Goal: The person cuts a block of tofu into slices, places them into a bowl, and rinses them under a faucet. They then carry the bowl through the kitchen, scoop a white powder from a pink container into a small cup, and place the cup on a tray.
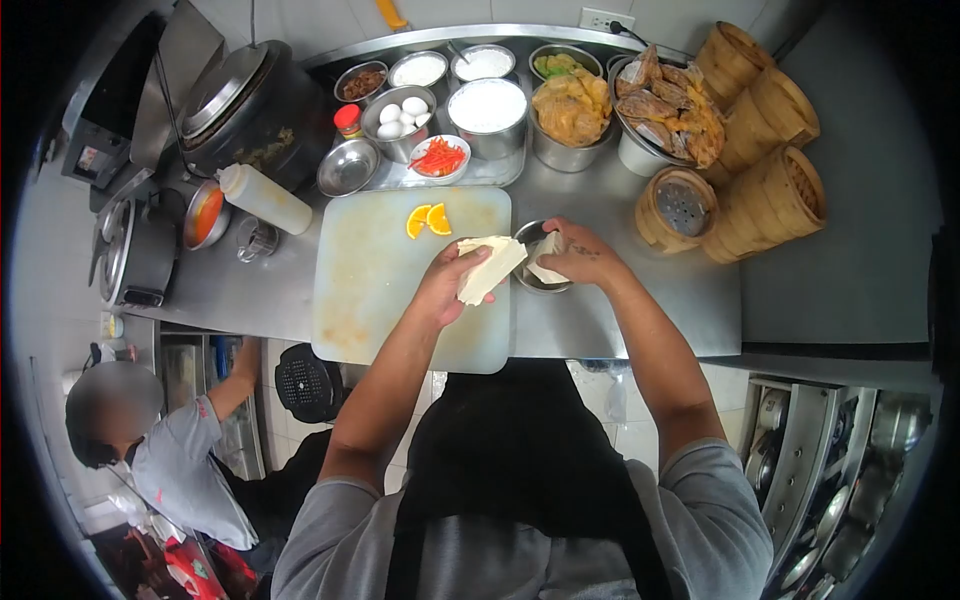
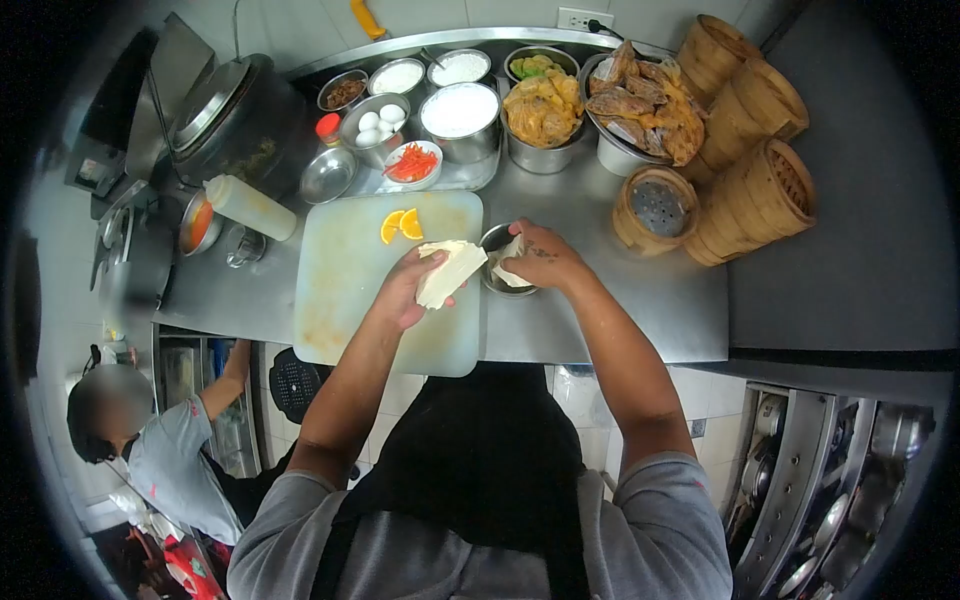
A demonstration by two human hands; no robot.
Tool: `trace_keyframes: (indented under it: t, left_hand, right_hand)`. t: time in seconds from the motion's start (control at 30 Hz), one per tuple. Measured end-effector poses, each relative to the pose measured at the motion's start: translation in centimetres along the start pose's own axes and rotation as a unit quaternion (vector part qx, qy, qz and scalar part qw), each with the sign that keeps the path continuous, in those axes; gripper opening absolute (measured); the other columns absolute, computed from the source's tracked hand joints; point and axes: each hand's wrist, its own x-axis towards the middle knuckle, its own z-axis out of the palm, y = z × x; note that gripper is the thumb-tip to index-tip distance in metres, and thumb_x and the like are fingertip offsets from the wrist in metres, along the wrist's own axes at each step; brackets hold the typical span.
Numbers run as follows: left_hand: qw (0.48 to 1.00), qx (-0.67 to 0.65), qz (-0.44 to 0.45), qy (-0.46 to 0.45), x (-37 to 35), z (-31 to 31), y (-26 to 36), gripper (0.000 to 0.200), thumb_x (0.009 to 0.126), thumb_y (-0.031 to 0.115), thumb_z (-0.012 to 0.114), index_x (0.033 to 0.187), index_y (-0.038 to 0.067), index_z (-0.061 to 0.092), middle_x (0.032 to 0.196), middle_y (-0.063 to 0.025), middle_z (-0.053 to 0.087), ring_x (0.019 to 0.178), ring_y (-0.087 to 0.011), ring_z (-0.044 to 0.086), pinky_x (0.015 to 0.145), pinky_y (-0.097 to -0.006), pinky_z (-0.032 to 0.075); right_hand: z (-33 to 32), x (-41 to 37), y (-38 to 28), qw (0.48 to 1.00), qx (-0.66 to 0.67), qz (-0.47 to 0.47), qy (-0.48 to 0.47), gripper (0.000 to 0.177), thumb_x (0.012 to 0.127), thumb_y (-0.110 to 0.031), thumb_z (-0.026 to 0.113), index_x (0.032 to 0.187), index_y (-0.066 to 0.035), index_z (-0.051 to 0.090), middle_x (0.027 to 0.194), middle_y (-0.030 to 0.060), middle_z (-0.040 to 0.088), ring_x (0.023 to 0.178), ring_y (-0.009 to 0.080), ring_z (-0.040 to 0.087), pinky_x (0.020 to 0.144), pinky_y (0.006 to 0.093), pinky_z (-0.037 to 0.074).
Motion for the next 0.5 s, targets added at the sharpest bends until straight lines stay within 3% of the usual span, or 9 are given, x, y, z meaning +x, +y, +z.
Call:
trace_keyframes:
  t: [0.33, 0.43, 0.5]
  left_hand:
    - [0.999, -0.007, 0.024, 0.046, -0.4, 2.5, -1.2, 0.043, 0.089, 0.029, 0.058, 0.120, 0.001, 0.048, 0.103, -0.0145, 0.063, 0.082, -0.0235, 0.065, 0.056, -0.0343, 0.055]
    - [0.999, 0.004, -0.005, 0.049, 0.0, 3.1, -1.0, 0.042, 0.090, 0.032, 0.057, 0.118, 0.001, 0.050, 0.099, -0.0139, 0.064, 0.079, -0.0221, 0.066, 0.053, -0.0334, 0.054]
    - [0.998, 0.012, -0.024, 0.060, 0.7, 3.4, -0.8, 0.041, 0.091, 0.033, 0.057, 0.115, 0.000, 0.052, 0.095, -0.0135, 0.065, 0.076, -0.0209, 0.066, 0.051, -0.0324, 0.054]
  right_hand:
    - [-1.0, 0.1, 1.0, 0.999, 0.014, -0.021, -0.045, 0.062, 0.073, -0.029, 0.071, 0.124, -0.002, 0.048, 0.117, 0.0217, 0.059, 0.110, 0.0322, 0.057, 0.091, 0.0371, 0.046]
    - [-1.7, -0.5, 0.8, 0.991, -0.077, -0.109, 0.006, 0.063, 0.076, -0.029, 0.070, 0.128, -0.002, 0.046, 0.125, 0.0224, 0.054, 0.117, 0.0313, 0.053, 0.097, 0.0371, 0.043]
    - [-3.6, -1.9, -1.0, 0.978, 0.029, -0.205, -0.020, 0.066, 0.079, -0.032, 0.069, 0.132, -0.002, 0.043, 0.130, 0.0213, 0.050, 0.120, 0.0298, 0.051, 0.100, 0.0361, 0.040]
